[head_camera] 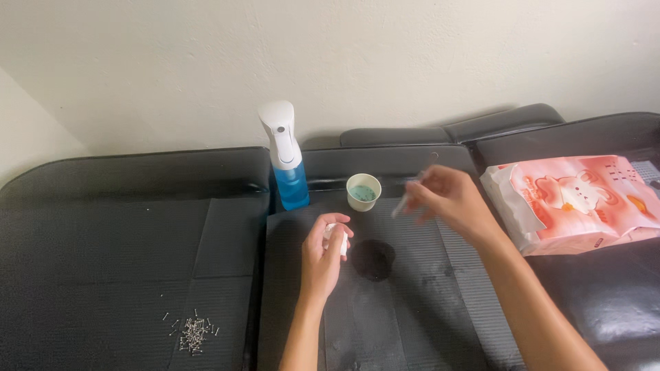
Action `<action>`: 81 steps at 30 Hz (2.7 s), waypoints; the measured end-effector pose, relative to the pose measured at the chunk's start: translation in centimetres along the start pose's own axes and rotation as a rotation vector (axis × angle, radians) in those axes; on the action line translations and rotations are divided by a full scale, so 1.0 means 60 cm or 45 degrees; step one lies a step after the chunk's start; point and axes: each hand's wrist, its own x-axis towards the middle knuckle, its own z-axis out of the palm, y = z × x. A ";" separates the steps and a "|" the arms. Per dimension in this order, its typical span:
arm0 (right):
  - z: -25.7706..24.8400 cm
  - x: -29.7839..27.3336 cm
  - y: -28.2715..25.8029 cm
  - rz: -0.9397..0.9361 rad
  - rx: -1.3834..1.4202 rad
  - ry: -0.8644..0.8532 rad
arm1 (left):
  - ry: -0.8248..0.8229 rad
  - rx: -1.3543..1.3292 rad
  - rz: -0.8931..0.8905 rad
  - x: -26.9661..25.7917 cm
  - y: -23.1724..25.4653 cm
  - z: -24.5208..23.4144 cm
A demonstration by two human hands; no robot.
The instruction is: The person repeatedly picks up small metal pins from a black mat using tweezers, wipes each pin with a tissue, and places it back on the mat. A spray bottle, a small cup with blue liquid, and a tissue pack are visible nearby.
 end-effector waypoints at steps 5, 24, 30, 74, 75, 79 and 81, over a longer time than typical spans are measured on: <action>0.061 0.122 0.080 -0.388 -0.441 0.052 | -0.009 0.000 0.016 -0.001 -0.002 0.002; 0.151 0.162 0.162 -0.361 -0.909 0.166 | 0.004 -0.009 0.046 -0.001 0.001 0.002; 0.130 0.153 0.141 -0.464 -0.760 0.230 | 0.004 -0.035 0.083 0.002 -0.013 0.000; 0.050 -0.062 0.101 -0.012 -1.034 -0.073 | 0.013 -0.002 -0.056 -0.003 0.020 0.001; 0.056 -0.063 0.112 -0.027 -1.037 -0.028 | 0.013 0.025 -0.038 -0.008 0.034 0.004; 0.061 -0.052 0.152 -0.158 -1.016 -0.057 | -0.015 -0.063 0.002 0.001 0.008 0.011; 0.064 -0.059 0.145 -0.111 -1.008 -0.056 | -0.024 -0.001 -0.053 -0.008 0.038 0.009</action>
